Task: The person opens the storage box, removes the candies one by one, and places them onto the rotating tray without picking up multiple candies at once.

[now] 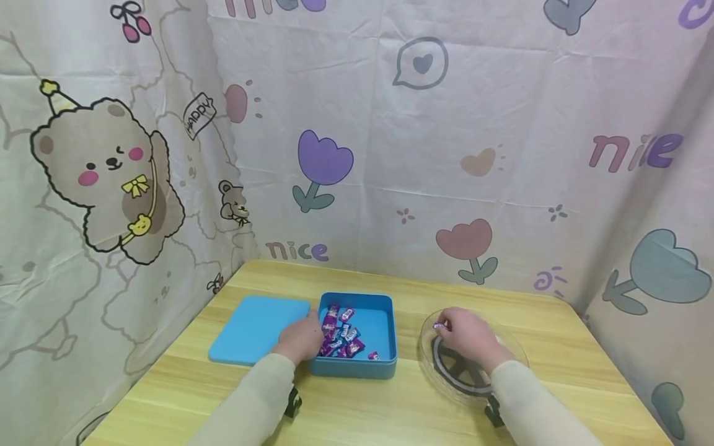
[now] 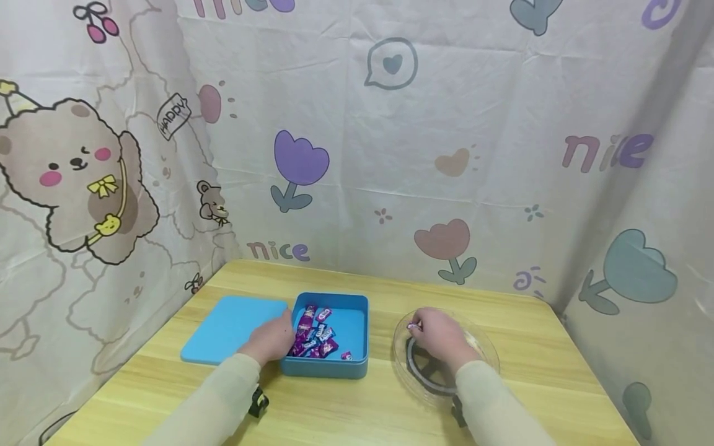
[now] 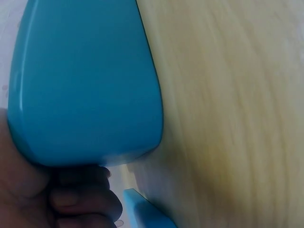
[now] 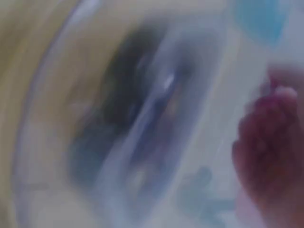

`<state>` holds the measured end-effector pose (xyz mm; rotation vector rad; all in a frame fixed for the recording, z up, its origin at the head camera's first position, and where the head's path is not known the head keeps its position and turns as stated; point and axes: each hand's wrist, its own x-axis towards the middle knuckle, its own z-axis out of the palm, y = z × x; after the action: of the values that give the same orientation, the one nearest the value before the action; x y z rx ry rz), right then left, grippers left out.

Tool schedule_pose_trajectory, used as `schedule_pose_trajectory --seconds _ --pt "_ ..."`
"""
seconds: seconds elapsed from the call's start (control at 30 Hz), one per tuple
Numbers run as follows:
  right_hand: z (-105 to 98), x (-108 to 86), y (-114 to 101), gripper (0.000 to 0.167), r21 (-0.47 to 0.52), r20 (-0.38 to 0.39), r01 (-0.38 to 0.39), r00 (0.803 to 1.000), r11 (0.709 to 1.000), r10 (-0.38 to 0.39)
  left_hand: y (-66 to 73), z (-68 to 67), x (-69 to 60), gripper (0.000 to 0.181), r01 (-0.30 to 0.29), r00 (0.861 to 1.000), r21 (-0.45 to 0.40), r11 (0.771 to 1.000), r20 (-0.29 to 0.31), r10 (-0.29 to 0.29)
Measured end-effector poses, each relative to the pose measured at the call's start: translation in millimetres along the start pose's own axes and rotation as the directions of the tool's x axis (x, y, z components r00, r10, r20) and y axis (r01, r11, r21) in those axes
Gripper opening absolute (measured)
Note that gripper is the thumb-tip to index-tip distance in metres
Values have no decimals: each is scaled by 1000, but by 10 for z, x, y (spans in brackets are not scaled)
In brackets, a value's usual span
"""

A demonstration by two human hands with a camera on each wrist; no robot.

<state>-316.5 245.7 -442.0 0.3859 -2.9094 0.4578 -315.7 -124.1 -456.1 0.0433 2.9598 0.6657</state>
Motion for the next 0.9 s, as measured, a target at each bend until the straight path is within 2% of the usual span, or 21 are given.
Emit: schedule_pose_trajectory --seconds 0.13,0.37,0.5,0.7,0.9 --pt "-30 -83 167 7 7 7 -29 1000 1000 29 -9 -2 -9 60 -9 1000 -11 1000 5 9" --pt "-31 -226 374 9 -36 35 -64 997 997 65 -33 8 -1 58 -22 1000 -20 1000 7 22" --pt "-49 -288 443 9 -50 54 -90 994 995 93 -40 18 23 55 -55 998 -6 998 2 55" --pt "-74 -362 492 9 -49 49 -77 996 996 79 -30 32 44 54 -65 998 -14 998 5 65" --pt "-34 -405 540 10 -76 10 -61 998 995 61 -26 26 57 53 -69 998 -7 998 7 69"
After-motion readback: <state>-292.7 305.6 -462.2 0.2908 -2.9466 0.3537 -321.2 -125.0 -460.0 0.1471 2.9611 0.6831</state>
